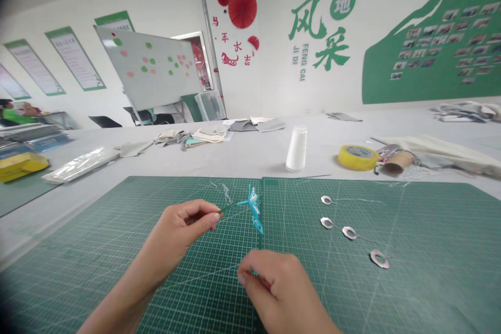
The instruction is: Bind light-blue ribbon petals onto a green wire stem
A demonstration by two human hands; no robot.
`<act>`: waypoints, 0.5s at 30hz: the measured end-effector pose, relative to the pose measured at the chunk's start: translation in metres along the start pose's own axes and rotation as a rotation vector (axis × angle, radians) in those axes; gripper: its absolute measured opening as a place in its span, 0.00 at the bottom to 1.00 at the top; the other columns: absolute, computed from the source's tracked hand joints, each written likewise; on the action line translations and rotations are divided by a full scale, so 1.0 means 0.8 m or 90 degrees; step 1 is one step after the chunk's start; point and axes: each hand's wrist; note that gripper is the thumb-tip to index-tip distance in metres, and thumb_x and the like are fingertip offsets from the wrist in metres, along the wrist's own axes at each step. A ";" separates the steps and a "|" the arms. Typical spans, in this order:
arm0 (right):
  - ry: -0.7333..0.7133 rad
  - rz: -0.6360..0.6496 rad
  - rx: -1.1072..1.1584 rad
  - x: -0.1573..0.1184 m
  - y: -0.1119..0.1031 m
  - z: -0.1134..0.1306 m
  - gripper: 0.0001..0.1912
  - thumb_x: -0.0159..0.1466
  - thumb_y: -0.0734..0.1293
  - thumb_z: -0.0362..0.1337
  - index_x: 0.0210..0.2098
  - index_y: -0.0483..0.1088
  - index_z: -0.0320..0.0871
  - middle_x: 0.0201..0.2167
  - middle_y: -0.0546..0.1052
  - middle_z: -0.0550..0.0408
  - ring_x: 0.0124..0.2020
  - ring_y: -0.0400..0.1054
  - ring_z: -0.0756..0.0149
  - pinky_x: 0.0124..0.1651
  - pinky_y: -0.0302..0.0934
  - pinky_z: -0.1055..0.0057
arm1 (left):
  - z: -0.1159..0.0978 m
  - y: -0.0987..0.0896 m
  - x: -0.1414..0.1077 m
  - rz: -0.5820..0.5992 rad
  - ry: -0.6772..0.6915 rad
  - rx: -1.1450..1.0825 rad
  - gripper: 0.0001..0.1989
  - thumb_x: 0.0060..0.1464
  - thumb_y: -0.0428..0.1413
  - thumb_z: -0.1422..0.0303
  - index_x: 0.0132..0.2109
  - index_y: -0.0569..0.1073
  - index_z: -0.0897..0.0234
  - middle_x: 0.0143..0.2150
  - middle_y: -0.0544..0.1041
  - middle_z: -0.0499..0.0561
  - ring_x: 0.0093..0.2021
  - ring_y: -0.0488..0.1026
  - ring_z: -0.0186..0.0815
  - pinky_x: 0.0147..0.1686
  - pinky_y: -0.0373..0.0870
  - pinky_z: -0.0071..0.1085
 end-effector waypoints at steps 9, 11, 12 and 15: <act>-0.114 0.008 0.032 -0.011 -0.002 0.017 0.11 0.65 0.60 0.30 0.30 0.71 0.44 0.25 0.76 0.59 0.26 0.69 0.71 0.29 0.58 0.77 | 0.002 0.016 -0.011 -0.115 0.187 0.230 0.08 0.60 0.52 0.71 0.36 0.77 0.61 0.31 0.77 0.48 0.31 0.71 0.34 0.32 0.64 0.29; -0.135 0.017 0.013 -0.012 -0.001 0.017 0.10 0.66 0.60 0.30 0.32 0.72 0.44 0.25 0.77 0.58 0.25 0.69 0.70 0.29 0.58 0.77 | 0.001 0.017 -0.013 -0.101 0.196 0.235 0.09 0.60 0.52 0.71 0.37 0.76 0.62 0.32 0.77 0.48 0.33 0.72 0.34 0.34 0.64 0.30; -0.142 0.020 0.002 -0.012 -0.001 0.016 0.11 0.66 0.60 0.30 0.32 0.72 0.43 0.25 0.77 0.58 0.25 0.69 0.70 0.29 0.58 0.76 | 0.000 0.016 -0.012 -0.092 0.185 0.223 0.09 0.61 0.52 0.71 0.37 0.76 0.62 0.32 0.77 0.48 0.33 0.72 0.35 0.34 0.65 0.30; -0.136 0.025 -0.024 -0.012 -0.001 0.012 0.13 0.67 0.58 0.30 0.31 0.71 0.43 0.24 0.75 0.58 0.24 0.68 0.70 0.28 0.58 0.75 | -0.001 0.012 -0.008 -0.068 0.106 0.143 0.08 0.60 0.53 0.68 0.36 0.77 0.61 0.31 0.77 0.47 0.32 0.72 0.35 0.33 0.65 0.30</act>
Point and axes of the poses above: each hand's wrist, its own x-axis towards the middle knuckle, its own y-axis out of the palm, z = x × y
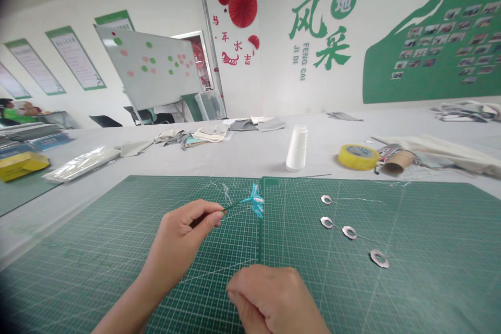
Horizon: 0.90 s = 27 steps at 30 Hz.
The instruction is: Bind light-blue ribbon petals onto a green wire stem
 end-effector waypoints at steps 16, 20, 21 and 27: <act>0.170 -0.041 0.003 0.008 -0.015 -0.024 0.14 0.67 0.57 0.38 0.26 0.66 0.44 0.21 0.68 0.61 0.24 0.62 0.68 0.28 0.55 0.73 | 0.004 -0.013 0.009 0.083 -0.116 -0.096 0.13 0.60 0.51 0.62 0.32 0.76 0.62 0.28 0.77 0.46 0.19 0.59 0.29 0.21 0.54 0.27; 0.188 -0.060 0.025 0.008 -0.025 -0.025 0.15 0.67 0.58 0.40 0.26 0.68 0.45 0.21 0.66 0.61 0.24 0.61 0.67 0.28 0.54 0.72 | 0.004 -0.016 0.010 0.095 -0.129 -0.129 0.11 0.60 0.51 0.63 0.36 0.75 0.63 0.28 0.77 0.47 0.18 0.56 0.27 0.20 0.51 0.26; 0.192 -0.068 0.031 0.009 -0.027 -0.026 0.15 0.67 0.59 0.40 0.26 0.68 0.45 0.21 0.66 0.61 0.24 0.60 0.67 0.28 0.53 0.72 | 0.003 -0.016 0.010 0.102 -0.135 -0.141 0.11 0.60 0.51 0.63 0.36 0.74 0.64 0.27 0.77 0.47 0.18 0.56 0.27 0.19 0.51 0.25; 0.234 -0.099 0.064 0.012 -0.031 -0.036 0.13 0.65 0.60 0.41 0.26 0.69 0.45 0.18 0.56 0.64 0.22 0.53 0.69 0.26 0.47 0.72 | -0.002 -0.017 0.012 0.165 -0.174 -0.257 0.11 0.58 0.52 0.62 0.35 0.71 0.66 0.26 0.74 0.47 0.17 0.53 0.25 0.20 0.49 0.25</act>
Point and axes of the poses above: each hand's wrist, its own x-axis towards the middle knuckle, its own y-axis out of the palm, z = x × y
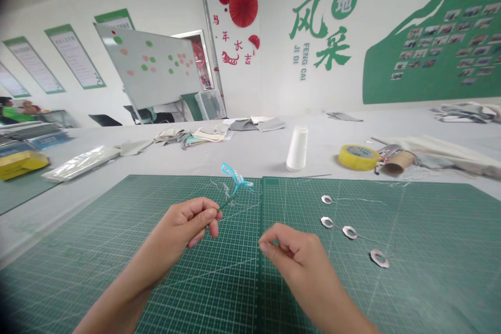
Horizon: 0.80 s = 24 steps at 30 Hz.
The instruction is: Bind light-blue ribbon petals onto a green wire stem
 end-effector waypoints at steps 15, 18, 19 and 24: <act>0.075 0.048 0.217 0.013 0.008 -0.016 0.13 0.57 0.68 0.45 0.24 0.72 0.42 0.16 0.58 0.65 0.19 0.50 0.72 0.23 0.46 0.74 | -0.005 0.005 -0.026 0.456 -0.067 -0.019 0.11 0.57 0.55 0.62 0.32 0.77 0.62 0.21 0.69 0.44 0.22 0.65 0.29 0.30 0.63 0.25; 0.068 0.034 0.175 0.011 0.003 -0.012 0.12 0.58 0.67 0.45 0.25 0.72 0.43 0.16 0.55 0.66 0.20 0.48 0.72 0.23 0.43 0.74 | -0.011 0.004 -0.029 0.455 -0.039 0.088 0.10 0.57 0.53 0.69 0.31 0.78 0.61 0.19 0.68 0.43 0.22 0.66 0.29 0.30 0.63 0.24; 0.061 0.028 0.159 0.010 0.000 -0.010 0.12 0.59 0.66 0.45 0.25 0.72 0.43 0.16 0.55 0.65 0.20 0.49 0.71 0.24 0.43 0.74 | -0.013 0.003 -0.030 0.446 -0.025 0.130 0.10 0.57 0.53 0.71 0.31 0.78 0.61 0.19 0.69 0.43 0.23 0.66 0.29 0.29 0.63 0.23; 0.021 -0.019 0.078 0.003 -0.011 0.003 0.13 0.62 0.64 0.44 0.26 0.71 0.45 0.17 0.55 0.65 0.20 0.50 0.70 0.24 0.45 0.73 | -0.017 -0.002 -0.037 0.371 0.052 0.310 0.12 0.55 0.52 0.76 0.26 0.74 0.62 0.21 0.72 0.42 0.24 0.68 0.29 0.29 0.62 0.22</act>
Point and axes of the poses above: each hand's wrist, its own x-axis towards the middle knuckle, its own y-axis out of the palm, z = x × y
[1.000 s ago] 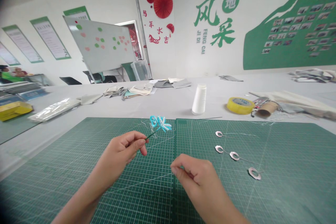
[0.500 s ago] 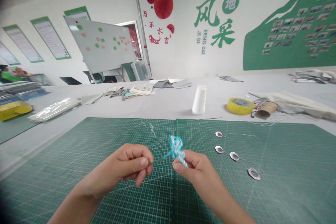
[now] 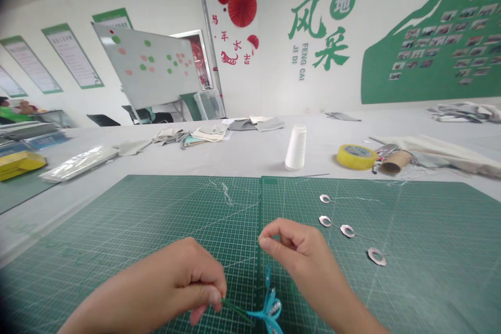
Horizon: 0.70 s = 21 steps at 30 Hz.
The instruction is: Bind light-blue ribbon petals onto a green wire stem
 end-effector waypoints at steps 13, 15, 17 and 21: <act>-0.223 -0.142 -0.153 -0.033 0.003 0.035 0.08 0.66 0.63 0.37 0.33 0.73 0.50 0.25 0.78 0.60 0.23 0.71 0.68 0.27 0.64 0.74 | -0.008 0.001 -0.005 -0.123 -0.071 0.345 0.13 0.59 0.52 0.70 0.26 0.69 0.61 0.25 0.75 0.44 0.27 0.70 0.33 0.28 0.59 0.27; -0.246 -0.152 -0.161 -0.035 0.003 0.037 0.07 0.66 0.63 0.36 0.34 0.73 0.50 0.25 0.79 0.60 0.23 0.72 0.68 0.27 0.65 0.75 | -0.010 0.003 -0.005 -0.137 -0.071 0.355 0.11 0.59 0.51 0.71 0.28 0.71 0.61 0.28 0.76 0.44 0.28 0.72 0.34 0.29 0.60 0.27; -0.267 -0.162 -0.161 -0.037 0.004 0.039 0.07 0.66 0.63 0.36 0.35 0.73 0.50 0.26 0.79 0.61 0.23 0.73 0.68 0.27 0.66 0.76 | -0.012 0.005 -0.004 -0.147 -0.077 0.369 0.11 0.59 0.49 0.73 0.30 0.73 0.61 0.29 0.77 0.45 0.29 0.73 0.34 0.30 0.61 0.27; -0.293 -0.184 -0.159 -0.042 0.007 0.042 0.07 0.67 0.63 0.35 0.36 0.73 0.50 0.26 0.79 0.62 0.25 0.75 0.69 0.29 0.68 0.78 | -0.011 0.013 0.002 -0.166 -0.095 0.422 0.11 0.58 0.49 0.74 0.31 0.73 0.61 0.30 0.78 0.46 0.30 0.74 0.36 0.29 0.62 0.28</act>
Point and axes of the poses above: each hand's wrist, its own x-axis towards the middle knuckle, its own y-axis out of the palm, z = x × y
